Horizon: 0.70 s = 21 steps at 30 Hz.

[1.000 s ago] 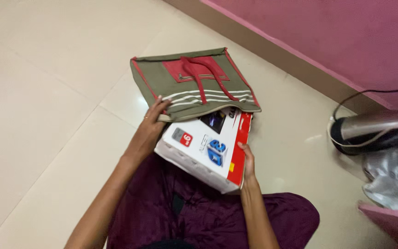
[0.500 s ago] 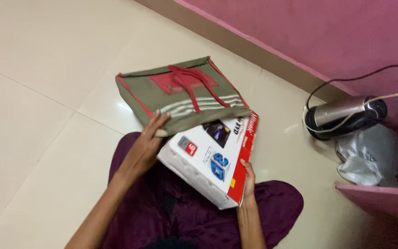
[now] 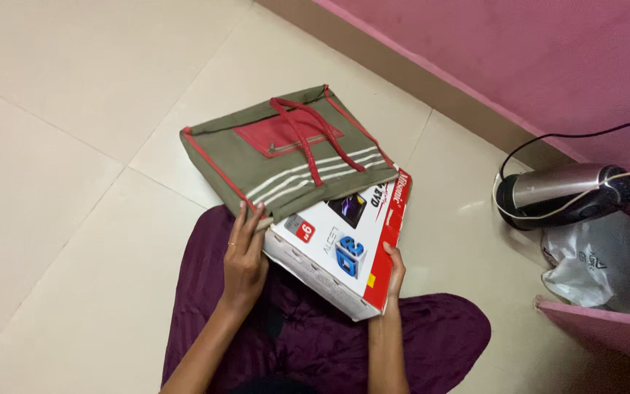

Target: The person unplugs a portable DVD player, wraps it in bubble wrap, and places it into its cardboard box. They add the remote, cables, and a disc to the box, close it, and put the box into a tote bag on the floor.

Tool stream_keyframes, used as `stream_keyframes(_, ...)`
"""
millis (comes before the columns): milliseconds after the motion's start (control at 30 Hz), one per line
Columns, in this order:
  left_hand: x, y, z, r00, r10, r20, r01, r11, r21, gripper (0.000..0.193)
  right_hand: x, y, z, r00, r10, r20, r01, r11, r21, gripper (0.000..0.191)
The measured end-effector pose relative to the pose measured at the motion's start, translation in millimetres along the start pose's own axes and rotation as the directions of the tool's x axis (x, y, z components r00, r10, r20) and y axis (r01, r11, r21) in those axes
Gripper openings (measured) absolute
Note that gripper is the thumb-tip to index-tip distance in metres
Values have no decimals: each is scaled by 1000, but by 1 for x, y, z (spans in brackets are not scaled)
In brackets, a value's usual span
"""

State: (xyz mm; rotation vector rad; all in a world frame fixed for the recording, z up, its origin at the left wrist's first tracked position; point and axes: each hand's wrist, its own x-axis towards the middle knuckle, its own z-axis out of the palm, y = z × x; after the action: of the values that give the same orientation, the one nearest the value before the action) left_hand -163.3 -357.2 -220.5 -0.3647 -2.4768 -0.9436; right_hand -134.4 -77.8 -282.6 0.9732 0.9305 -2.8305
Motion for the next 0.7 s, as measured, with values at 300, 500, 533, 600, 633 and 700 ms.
stream_keyframes(300, -19, -31, 7, 942, -165, -292, 168, 986, -15, 33, -2, 32, 38, 994, -32, -107, 25, 998, -66, 62)
stream_keyframes(500, -4, -50, -9, 790, -578, -203, 517, 807, -285, 26, -4, 46, 56, 980, -60, -190, 27, 985, -168, 65)
stream_keyframes(533, -2, -52, -14, 804, -576, -146, 522, 802, -290, 34, -2, 49, 59, 973, -67, -223, 23, 981, -195, 65)
stream_keyframes(600, 3, -54, -21, 873, -473, -120, 446, 874, -194, 35, 1, 57, 63, 967, -90, -237, 39, 977, -209, 65)
stream_keyframes(633, 4, -55, -22, 919, -371, -135, 362, 928, -90, 30, 3, 60, 64, 969, -104, -223, 59, 978, -200, 65)
stream_keyframes(700, 6, -58, -21, 960, -255, -115, 262, 964, 44, 25, 6, 66, 64, 966, -126, -224, 79, 975, -206, 66)
